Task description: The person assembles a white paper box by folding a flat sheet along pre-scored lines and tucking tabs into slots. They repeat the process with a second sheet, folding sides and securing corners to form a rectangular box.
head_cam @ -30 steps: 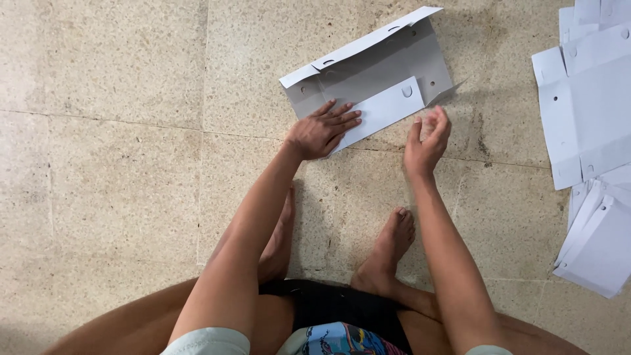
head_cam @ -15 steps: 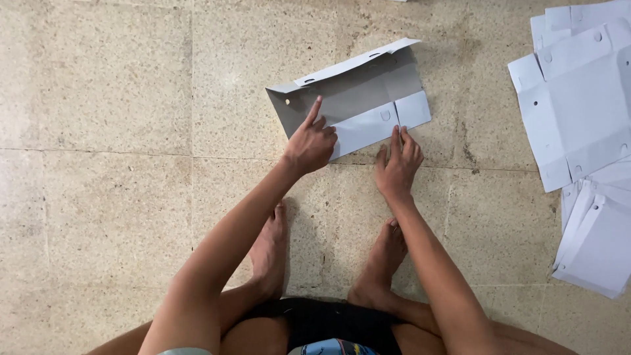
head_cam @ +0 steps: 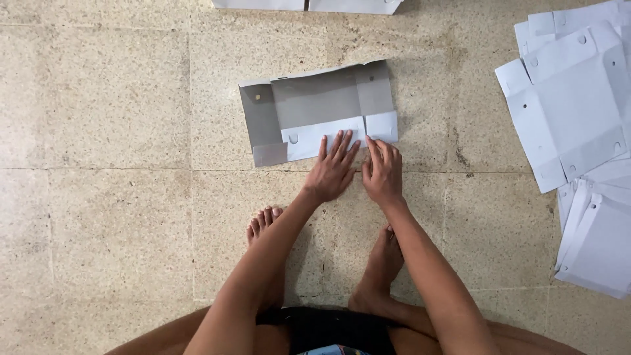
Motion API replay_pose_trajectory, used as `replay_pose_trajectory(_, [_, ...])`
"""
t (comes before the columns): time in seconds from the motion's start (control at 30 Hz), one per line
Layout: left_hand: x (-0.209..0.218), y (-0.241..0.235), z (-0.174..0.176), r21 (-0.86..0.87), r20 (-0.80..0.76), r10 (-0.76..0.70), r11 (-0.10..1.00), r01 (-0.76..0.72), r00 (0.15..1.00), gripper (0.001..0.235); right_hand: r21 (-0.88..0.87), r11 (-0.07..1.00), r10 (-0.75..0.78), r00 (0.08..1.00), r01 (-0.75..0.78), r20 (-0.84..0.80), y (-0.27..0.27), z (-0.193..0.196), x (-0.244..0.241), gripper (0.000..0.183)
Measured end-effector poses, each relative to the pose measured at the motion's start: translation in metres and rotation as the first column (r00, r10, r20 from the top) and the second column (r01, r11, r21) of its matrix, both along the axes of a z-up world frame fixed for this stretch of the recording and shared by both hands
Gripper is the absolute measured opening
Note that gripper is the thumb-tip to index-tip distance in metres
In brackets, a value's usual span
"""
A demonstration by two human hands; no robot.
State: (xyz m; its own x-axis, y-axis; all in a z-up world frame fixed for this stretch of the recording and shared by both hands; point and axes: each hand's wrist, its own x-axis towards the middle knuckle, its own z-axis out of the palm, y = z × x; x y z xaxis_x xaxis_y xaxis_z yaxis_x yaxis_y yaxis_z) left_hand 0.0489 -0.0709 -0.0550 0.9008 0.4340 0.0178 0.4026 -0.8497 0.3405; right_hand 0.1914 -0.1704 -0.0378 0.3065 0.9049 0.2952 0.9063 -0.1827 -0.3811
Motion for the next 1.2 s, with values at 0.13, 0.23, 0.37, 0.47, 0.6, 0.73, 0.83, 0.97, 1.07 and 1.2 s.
replay_pose_trajectory(0.13, [-0.004, -0.009, -0.009, -0.044, 0.160, 0.080, 0.996, -0.074, 0.984, 0.059, 0.037, 0.999, -0.007, 1.000, 0.008, -0.012, -0.001, -0.002, -0.003, 0.050])
replay_pose_trajectory(0.23, [-0.006, -0.011, -0.010, 0.019, 0.140, 0.092, 0.995, -0.096, 0.986, 0.059, 0.072, 0.997, 0.043, 0.998, -0.040, -0.037, -0.002, 0.000, -0.008, 0.046])
replay_pose_trajectory(0.37, [-0.007, -0.010, -0.004, 0.046, 0.130, 0.104, 0.993, -0.110, 0.986, 0.064, 0.152, 0.988, 0.035, 0.995, -0.021, -0.091, -0.001, 0.001, -0.009, 0.033])
replay_pose_trajectory(0.47, [-0.006, -0.009, -0.005, 0.082, 0.142, 0.091, 0.991, -0.104, 0.986, 0.066, 0.211, 0.977, -0.001, 0.988, 0.034, -0.154, 0.002, 0.002, -0.005, 0.018])
replay_pose_trajectory(0.6, [-0.005, -0.008, -0.004, 0.056, 0.108, 0.100, 0.993, -0.106, 0.989, 0.063, 0.166, 0.976, -0.101, 0.970, 0.139, -0.221, 0.010, 0.011, 0.005, 0.006])
replay_pose_trajectory(0.73, [-0.005, -0.007, 0.003, 0.032, 0.102, 0.113, 0.993, -0.117, 0.988, 0.062, 0.070, 0.971, -0.212, 0.958, 0.229, -0.193, 0.003, -0.020, 0.033, 0.012])
replay_pose_trajectory(0.83, [-0.004, -0.007, 0.001, 0.007, 0.091, 0.118, 0.993, -0.119, 0.989, 0.065, 0.000, 0.968, -0.246, 0.947, 0.251, -0.207, 0.003, -0.023, 0.038, 0.010])
replay_pose_trajectory(0.97, [-0.005, -0.008, 0.003, 0.008, 0.081, 0.118, 0.993, -0.119, 0.990, 0.065, -0.031, 0.967, -0.252, 0.944, 0.251, -0.213, 0.004, -0.027, 0.031, 0.011])
replay_pose_trajectory(1.07, [-0.005, -0.006, 0.006, 0.008, 0.070, 0.119, 0.993, -0.120, 0.990, 0.064, -0.067, 0.966, -0.259, 0.947, 0.251, -0.190, 0.008, -0.021, 0.032, 0.011])
replay_pose_trajectory(1.2, [-0.008, -0.006, 0.013, 0.012, 0.037, 0.112, 0.994, -0.113, 0.993, 0.063, -0.218, 0.917, -0.373, 0.914, 0.335, -0.160, 0.008, -0.001, 0.041, 0.008])
